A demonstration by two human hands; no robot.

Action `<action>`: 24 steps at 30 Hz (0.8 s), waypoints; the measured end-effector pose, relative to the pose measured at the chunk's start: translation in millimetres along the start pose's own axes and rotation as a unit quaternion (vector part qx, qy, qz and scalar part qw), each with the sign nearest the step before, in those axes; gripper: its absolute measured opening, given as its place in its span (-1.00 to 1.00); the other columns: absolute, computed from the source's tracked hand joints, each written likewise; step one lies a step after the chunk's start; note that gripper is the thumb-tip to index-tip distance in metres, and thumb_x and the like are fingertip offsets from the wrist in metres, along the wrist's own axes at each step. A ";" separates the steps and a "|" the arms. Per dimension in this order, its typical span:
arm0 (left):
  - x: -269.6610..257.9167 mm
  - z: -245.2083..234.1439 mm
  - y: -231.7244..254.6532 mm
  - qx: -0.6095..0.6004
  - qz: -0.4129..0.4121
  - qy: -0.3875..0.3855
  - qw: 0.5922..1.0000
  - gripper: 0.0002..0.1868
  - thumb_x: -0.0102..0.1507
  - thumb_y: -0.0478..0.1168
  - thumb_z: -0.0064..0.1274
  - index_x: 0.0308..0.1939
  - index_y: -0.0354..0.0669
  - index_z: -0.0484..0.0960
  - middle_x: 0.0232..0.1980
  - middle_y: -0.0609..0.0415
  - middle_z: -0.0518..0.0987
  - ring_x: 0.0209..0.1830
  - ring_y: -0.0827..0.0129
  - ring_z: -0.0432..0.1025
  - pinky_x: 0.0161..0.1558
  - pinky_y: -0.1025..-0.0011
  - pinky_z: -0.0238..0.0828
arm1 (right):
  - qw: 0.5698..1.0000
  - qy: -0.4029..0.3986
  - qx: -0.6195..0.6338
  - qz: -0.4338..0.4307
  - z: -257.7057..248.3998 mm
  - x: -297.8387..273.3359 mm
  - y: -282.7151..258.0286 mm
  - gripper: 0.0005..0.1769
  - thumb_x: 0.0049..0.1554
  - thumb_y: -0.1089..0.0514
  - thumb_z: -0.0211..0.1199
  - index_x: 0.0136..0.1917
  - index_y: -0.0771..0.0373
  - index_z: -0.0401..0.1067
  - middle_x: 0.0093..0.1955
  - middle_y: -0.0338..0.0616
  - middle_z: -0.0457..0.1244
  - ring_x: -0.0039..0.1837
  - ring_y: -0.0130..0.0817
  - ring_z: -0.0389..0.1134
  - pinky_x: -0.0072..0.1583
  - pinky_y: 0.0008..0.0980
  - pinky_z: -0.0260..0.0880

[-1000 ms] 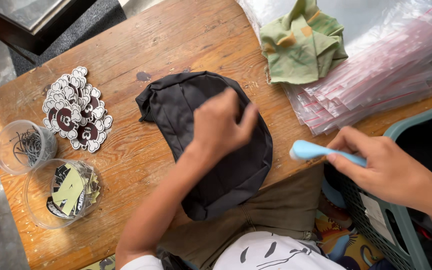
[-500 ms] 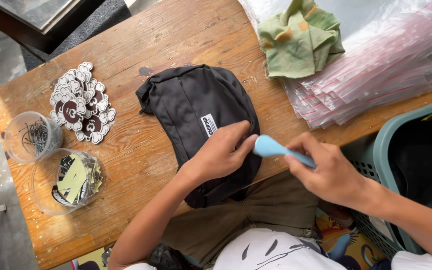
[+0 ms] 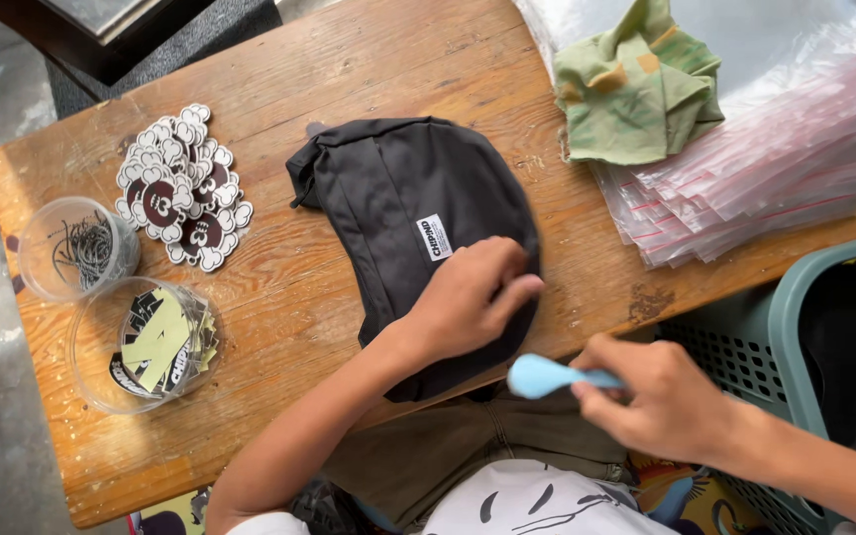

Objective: The person cleans a black bag with a brush, attaches a keychain to the zipper, wipes a plastic bag with a cloth, and places the bag inside the plastic bag.

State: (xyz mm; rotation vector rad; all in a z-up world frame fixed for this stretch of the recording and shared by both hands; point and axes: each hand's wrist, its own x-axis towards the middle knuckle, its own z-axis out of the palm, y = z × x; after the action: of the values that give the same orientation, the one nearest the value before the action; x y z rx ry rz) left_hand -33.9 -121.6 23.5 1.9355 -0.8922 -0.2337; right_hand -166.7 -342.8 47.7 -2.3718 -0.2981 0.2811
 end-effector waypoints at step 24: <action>-53.4 -75.3 -62.6 0.362 -0.051 0.192 0.911 -0.64 0.18 -0.16 -0.02 0.03 -0.21 0.44 0.22 -0.15 0.35 0.29 -0.04 0.24 0.28 0.04 0.11 | 0.979 -0.121 -0.156 -0.055 -46.2 226.6 -36.6 -0.81 0.09 -0.02 0.30 -0.07 0.05 0.44 -0.18 -0.15 0.40 -0.19 -0.16 0.39 -0.13 -0.20 0.25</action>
State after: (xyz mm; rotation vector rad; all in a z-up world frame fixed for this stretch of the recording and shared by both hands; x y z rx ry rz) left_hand -3.8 -16.7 0.5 2.5870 -0.6515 0.4803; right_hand 56.6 -280.1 79.4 -2.6190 -0.6272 0.5028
